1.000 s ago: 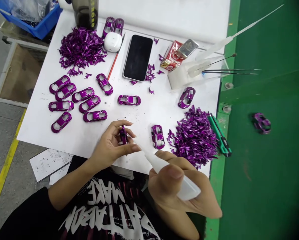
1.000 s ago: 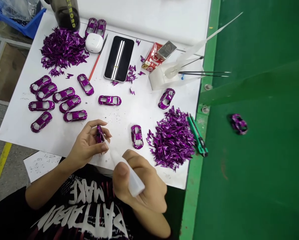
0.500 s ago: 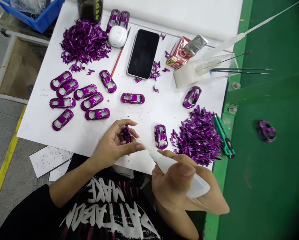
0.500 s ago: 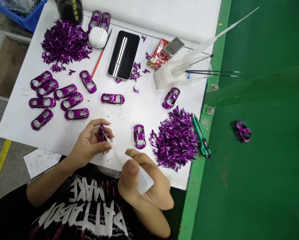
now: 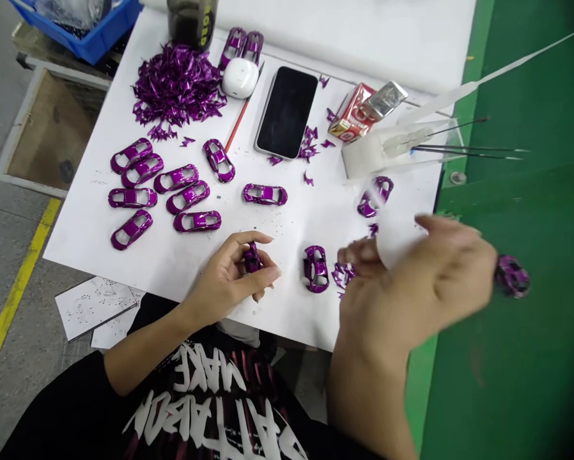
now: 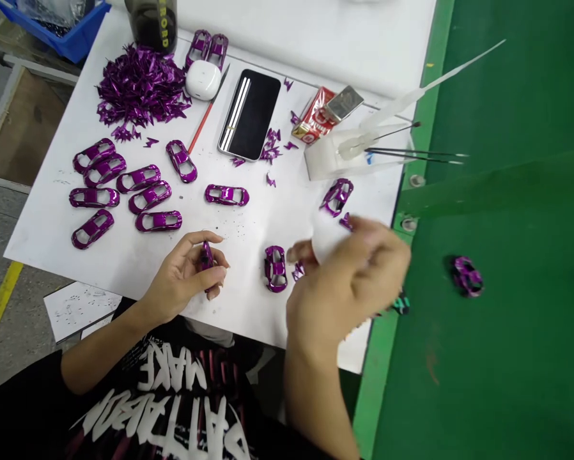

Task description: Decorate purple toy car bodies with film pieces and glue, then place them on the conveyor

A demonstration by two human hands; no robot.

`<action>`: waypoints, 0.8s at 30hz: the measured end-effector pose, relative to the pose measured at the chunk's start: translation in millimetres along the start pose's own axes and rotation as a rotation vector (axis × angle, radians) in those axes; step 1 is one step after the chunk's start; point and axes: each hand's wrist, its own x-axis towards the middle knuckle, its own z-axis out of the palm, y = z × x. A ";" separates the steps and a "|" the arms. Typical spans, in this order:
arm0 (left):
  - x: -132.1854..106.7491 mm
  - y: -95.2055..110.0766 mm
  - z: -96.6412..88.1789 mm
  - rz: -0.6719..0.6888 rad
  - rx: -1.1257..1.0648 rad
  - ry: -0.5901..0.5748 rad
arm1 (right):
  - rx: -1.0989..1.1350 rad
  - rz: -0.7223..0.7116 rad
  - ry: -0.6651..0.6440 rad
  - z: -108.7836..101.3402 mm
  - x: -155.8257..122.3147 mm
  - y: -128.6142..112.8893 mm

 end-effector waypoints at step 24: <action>3.1 3.7 -7.4 -0.070 -0.180 -0.120 | -0.468 -0.556 -0.768 195.6 108.9 -79.7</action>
